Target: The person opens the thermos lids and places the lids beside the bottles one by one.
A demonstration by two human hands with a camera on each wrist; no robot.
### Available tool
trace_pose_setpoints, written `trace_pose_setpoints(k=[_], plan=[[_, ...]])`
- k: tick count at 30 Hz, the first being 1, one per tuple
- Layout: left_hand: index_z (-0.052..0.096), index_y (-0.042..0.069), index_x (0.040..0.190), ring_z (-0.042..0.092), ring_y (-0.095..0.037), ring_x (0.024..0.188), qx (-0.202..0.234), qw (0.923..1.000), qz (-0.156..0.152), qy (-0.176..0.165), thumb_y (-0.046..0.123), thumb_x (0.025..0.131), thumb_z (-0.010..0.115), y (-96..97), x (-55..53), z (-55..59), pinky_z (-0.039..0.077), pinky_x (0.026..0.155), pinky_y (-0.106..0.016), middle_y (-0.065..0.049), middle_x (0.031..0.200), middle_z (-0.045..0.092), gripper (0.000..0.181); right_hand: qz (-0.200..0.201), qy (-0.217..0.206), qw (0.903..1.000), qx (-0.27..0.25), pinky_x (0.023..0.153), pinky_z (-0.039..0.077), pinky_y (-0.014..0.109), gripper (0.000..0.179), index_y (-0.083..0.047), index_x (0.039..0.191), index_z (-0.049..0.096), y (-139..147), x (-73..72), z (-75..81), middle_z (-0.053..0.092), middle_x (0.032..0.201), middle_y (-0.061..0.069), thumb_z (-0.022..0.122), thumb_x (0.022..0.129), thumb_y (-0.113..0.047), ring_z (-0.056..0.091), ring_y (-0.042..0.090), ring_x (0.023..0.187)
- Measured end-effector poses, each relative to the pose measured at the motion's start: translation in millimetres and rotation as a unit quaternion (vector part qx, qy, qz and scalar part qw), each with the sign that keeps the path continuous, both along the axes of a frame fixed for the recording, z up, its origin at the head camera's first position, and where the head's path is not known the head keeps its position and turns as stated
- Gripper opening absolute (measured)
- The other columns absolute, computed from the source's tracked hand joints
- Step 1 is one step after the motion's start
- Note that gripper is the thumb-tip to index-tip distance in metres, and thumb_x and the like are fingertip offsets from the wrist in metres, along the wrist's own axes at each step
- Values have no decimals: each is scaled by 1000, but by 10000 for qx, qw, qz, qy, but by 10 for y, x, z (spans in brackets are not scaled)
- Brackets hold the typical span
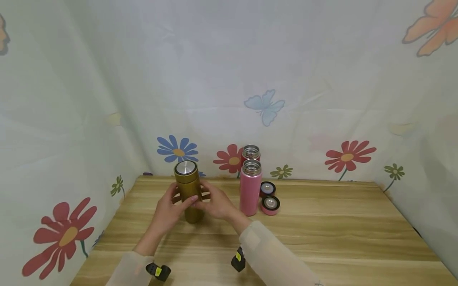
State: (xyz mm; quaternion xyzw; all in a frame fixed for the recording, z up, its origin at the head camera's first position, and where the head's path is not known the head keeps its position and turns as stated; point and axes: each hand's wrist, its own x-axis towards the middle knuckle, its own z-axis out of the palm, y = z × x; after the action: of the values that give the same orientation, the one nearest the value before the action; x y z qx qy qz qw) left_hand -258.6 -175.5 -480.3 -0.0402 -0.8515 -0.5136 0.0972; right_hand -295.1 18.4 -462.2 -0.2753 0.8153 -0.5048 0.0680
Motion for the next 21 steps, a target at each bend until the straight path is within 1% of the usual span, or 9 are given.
trace_pose_setpoints(k=[4,8,13,16,21], plan=[[41,19,154,56,-43,135,38,10000,-54,73,55,88,77,72,66,26,51,105,-59,-16,154,51,83,6,-49,10000,-49,108,51,49,70,-21,156,44,93,78,30,59,147,12,77,95,-25,62,33,129],[43,21,152,58,-41,134,58,9999,-113,59,55,87,78,163,143,53,52,104,-58,-14,151,54,82,53,-35,9999,-91,105,53,52,68,-18,155,45,208,156,25,60,145,15,76,95,-24,63,35,126],[45,22,150,58,-39,133,71,9999,-144,23,56,84,80,283,241,87,53,102,-57,-12,150,56,82,114,-155,9995,-265,104,54,52,70,-20,155,44,344,250,20,60,143,17,77,94,-24,63,37,127],[47,22,148,60,-38,131,153,9997,-171,40,53,84,82,355,299,109,55,101,-55,-12,148,58,80,131,-264,9987,-409,104,54,50,70,-22,155,45,422,309,18,59,142,18,78,93,-24,62,38,127],[50,25,145,60,-37,130,304,9993,-235,6,49,83,85,470,388,140,55,100,-55,-8,147,59,75,47,-443,9976,-534,105,54,49,70,-25,153,46,551,415,26,58,143,16,80,92,-25,61,37,129]])
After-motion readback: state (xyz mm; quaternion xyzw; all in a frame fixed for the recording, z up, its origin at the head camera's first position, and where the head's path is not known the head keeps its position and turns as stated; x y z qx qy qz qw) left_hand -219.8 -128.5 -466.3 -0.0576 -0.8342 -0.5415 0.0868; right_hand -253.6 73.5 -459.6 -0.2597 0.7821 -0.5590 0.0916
